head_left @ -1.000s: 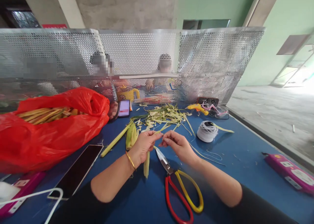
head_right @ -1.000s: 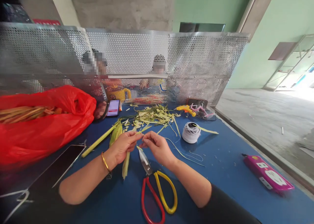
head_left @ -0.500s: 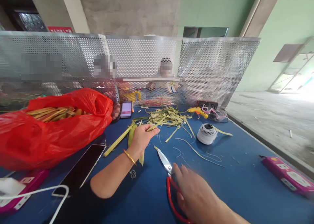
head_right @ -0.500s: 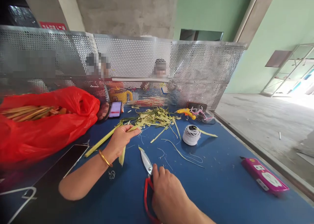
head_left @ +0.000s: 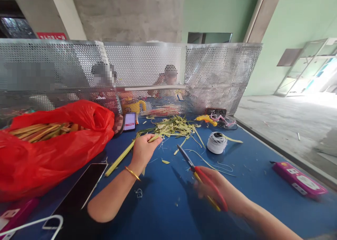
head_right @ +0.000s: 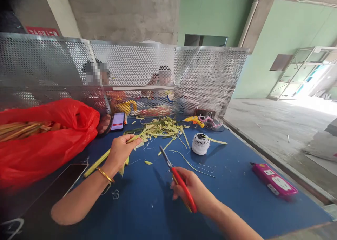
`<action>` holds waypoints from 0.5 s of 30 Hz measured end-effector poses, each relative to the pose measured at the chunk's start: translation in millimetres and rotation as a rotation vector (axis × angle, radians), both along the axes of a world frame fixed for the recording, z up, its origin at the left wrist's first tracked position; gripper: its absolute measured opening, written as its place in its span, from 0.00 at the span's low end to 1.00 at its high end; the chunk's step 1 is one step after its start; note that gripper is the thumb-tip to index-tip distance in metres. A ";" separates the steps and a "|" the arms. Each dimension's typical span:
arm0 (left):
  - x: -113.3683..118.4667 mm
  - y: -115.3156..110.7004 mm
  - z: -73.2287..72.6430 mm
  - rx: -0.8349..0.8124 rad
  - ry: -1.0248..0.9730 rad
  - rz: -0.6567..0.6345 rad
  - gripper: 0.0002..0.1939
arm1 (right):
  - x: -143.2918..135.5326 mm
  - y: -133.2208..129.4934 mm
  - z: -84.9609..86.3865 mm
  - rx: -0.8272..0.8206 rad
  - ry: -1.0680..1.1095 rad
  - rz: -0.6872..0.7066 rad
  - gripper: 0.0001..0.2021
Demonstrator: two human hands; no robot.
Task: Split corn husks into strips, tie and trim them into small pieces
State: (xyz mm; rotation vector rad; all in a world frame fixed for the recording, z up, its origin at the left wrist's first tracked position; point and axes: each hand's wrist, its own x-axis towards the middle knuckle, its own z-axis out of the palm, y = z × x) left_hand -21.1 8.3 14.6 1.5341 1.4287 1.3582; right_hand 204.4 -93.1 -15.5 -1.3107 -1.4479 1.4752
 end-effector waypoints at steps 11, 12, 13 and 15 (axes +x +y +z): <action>2.2 -1.1 -2.7 0.024 0.062 0.015 0.11 | -34.1 -3.7 16.9 -0.295 0.734 0.089 0.29; 2.5 -1.4 -2.6 0.027 0.072 0.018 0.10 | -37.1 -3.1 18.5 -0.308 0.757 0.104 0.29; 2.9 -1.8 -2.4 0.027 0.085 0.023 0.10 | -39.8 -2.3 19.8 -0.315 0.774 0.123 0.29; 4.0 -3.3 -1.6 0.028 0.109 0.033 0.10 | -43.6 -0.4 21.7 -0.325 0.796 0.155 0.30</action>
